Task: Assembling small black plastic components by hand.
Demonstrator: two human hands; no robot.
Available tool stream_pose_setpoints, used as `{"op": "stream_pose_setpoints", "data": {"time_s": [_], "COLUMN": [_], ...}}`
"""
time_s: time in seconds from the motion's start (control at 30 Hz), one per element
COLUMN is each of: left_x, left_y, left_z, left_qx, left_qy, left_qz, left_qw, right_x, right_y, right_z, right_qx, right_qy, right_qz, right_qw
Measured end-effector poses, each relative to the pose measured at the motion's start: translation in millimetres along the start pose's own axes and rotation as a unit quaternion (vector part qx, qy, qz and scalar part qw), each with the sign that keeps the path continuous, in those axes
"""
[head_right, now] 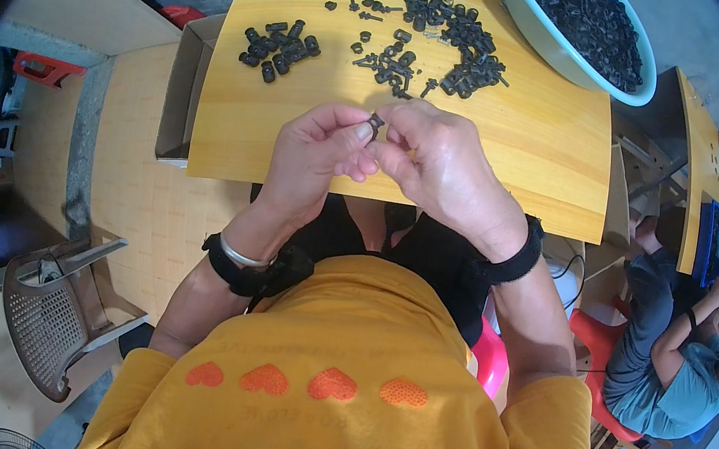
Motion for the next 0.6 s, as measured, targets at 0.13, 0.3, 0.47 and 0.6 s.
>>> {"op": "stream_pose_setpoints", "data": {"time_s": [0.13,0.3,0.47,0.6], "left_x": [0.0,-1.5,-4.1,-4.8], "left_y": [1.8,2.9,0.0,-1.5], "left_z": [-2.1,-1.1,2.6,4.9], "left_qx": [-0.001,0.007,0.013,0.025], "left_qy": [0.002,0.016,0.01,0.012], "left_qz": [0.006,0.016,0.025,0.031], "left_qw": [1.0,1.0,1.0,0.999], "right_x": [-1.7,-4.5,-6.6,-8.0], "right_y": [-7.6,-17.0,-20.1,-20.3], "right_z": [-2.4,0.5,0.3,-3.2], "right_qx": [-0.08,-0.134,-0.162,-0.167], "right_qy": [0.061,0.072,0.078,0.084], "right_qz": [0.043,0.051,0.06,0.083], "right_qw": [0.994,0.987,0.982,0.979]}}
Point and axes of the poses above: each hand's wrist, its own x-axis towards the middle knuckle, its own y-axis out of the back of the hand, z = x × y, the point moved 2 cm from there along x, towards the middle knuckle, and after that the axes turned 12 degrees about -x, right-handed, at the moved point
